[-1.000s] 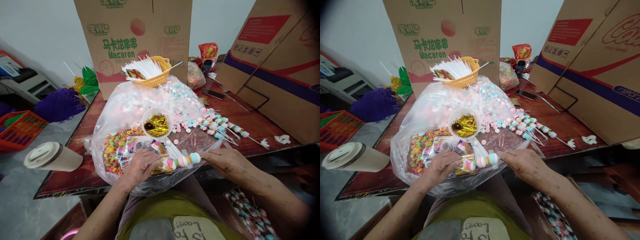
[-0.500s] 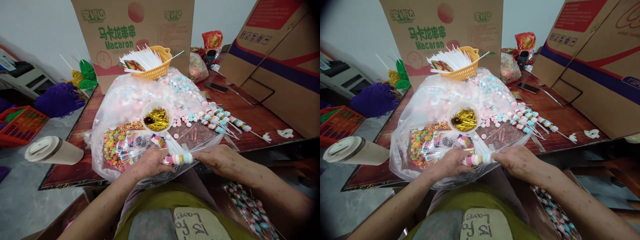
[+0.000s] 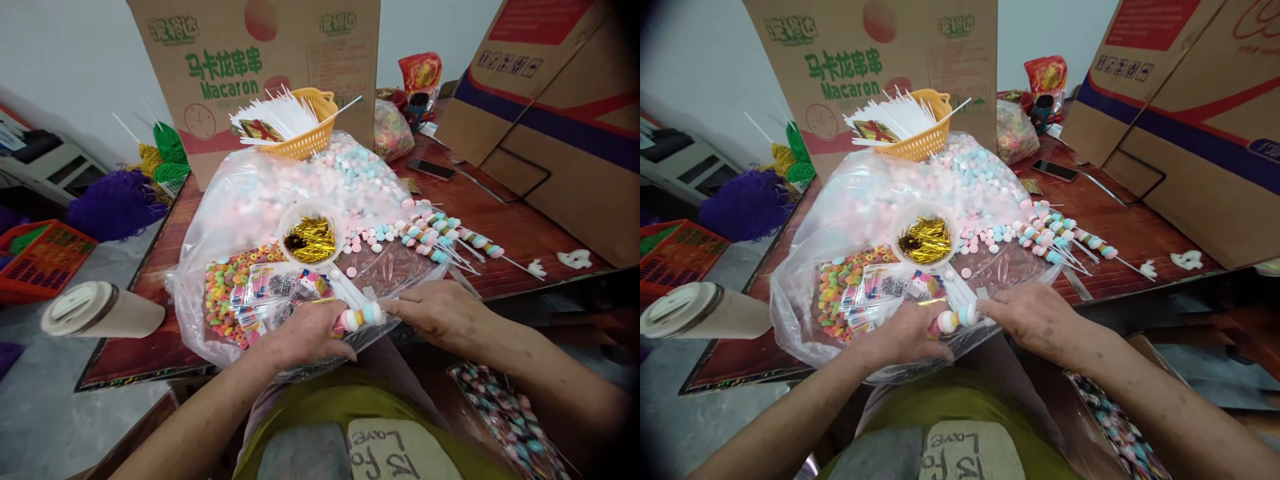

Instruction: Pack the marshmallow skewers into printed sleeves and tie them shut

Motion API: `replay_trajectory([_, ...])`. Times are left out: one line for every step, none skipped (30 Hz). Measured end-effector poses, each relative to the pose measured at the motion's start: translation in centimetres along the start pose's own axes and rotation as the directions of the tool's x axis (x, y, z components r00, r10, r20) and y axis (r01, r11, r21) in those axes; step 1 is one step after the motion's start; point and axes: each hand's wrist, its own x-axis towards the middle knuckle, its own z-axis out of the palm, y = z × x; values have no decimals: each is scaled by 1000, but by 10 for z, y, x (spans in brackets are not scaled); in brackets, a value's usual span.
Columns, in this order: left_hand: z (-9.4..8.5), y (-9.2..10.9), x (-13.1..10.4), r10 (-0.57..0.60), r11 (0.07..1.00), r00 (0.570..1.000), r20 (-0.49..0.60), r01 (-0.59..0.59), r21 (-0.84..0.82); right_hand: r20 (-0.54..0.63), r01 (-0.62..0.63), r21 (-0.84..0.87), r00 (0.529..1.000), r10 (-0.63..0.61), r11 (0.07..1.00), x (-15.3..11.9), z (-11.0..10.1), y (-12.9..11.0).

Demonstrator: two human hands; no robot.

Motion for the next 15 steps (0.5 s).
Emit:
replay_trajectory([-3, 0, 1, 40, 988, 998, 42, -33, -152, -39, 40, -66, 998, -43, 997, 2, -5, 1])
replay_trajectory([-6, 1, 1, 112, 953, 990, 91, -81, -292, -83, 86, -139, 992, -98, 987, 4, -9, 2])
replay_trajectory([-7, 1, 2, 195, 904, 971, 142, -121, -410, -125, 131, -208, 979, -159, 969, 5, -13, 4])
replay_trajectory([-8, 2, 3, 268, 853, 941, 205, -133, -504, -159, 170, -260, 964, -215, 951, 7, -17, 5])
replay_trajectory([-8, 3, 4, 322, 809, 903, 285, -106, -578, -184, 201, -298, 947, -263, 933, 8, -20, 6])
replay_trajectory([-8, 3, 4, 350, 772, 859, 372, -40, -635, -203, 222, -325, 933, -297, 919, 9, -21, 7])
replay_trajectory([-8, 2, 3, 355, 736, 822, 445, 48, -676, -215, 234, -341, 924, -318, 910, 9, -22, 7])
replay_trajectory([-7, 1, 3, 345, 699, 795, 498, 137, -702, -223, 244, -345, 916, -332, 906, 9, -21, 7])
replay_trajectory([-7, 0, 2, 334, 660, 780, 530, 208, -722, -225, 256, -339, 912, -342, 905, 7, -19, 6])
replay_trajectory([-7, -2, 0, 327, 624, 778, 537, 249, -741, -221, 266, -326, 911, -347, 907, 5, -16, 5])
replay_trajectory([-8, -5, -1, 319, 595, 790, 524, 263, -759, -211, 272, -310, 915, -344, 911, 2, -11, 3])
replay_trajectory([-9, -7, -2, 307, 587, 807, 504, 257, -768, -195, 270, -289, 923, -332, 919, -1, -6, 1])
replay_trajectory([-10, -8, -3, 286, 606, 828, 482, 233, -760, -176, 258, -263, 935, -309, 930, -5, -1, -1])
replay_trajectory([-11, -9, -4, 252, 653, 856, 451, 194, -732, -152, 238, -233, 949, -277, 943, -9, 4, -3])
replay_trajectory([-12, -9, -4, 208, 718, 890, 407, 144, -681, -129, 214, -199, 962, -242, 956, -12, 10, -6])
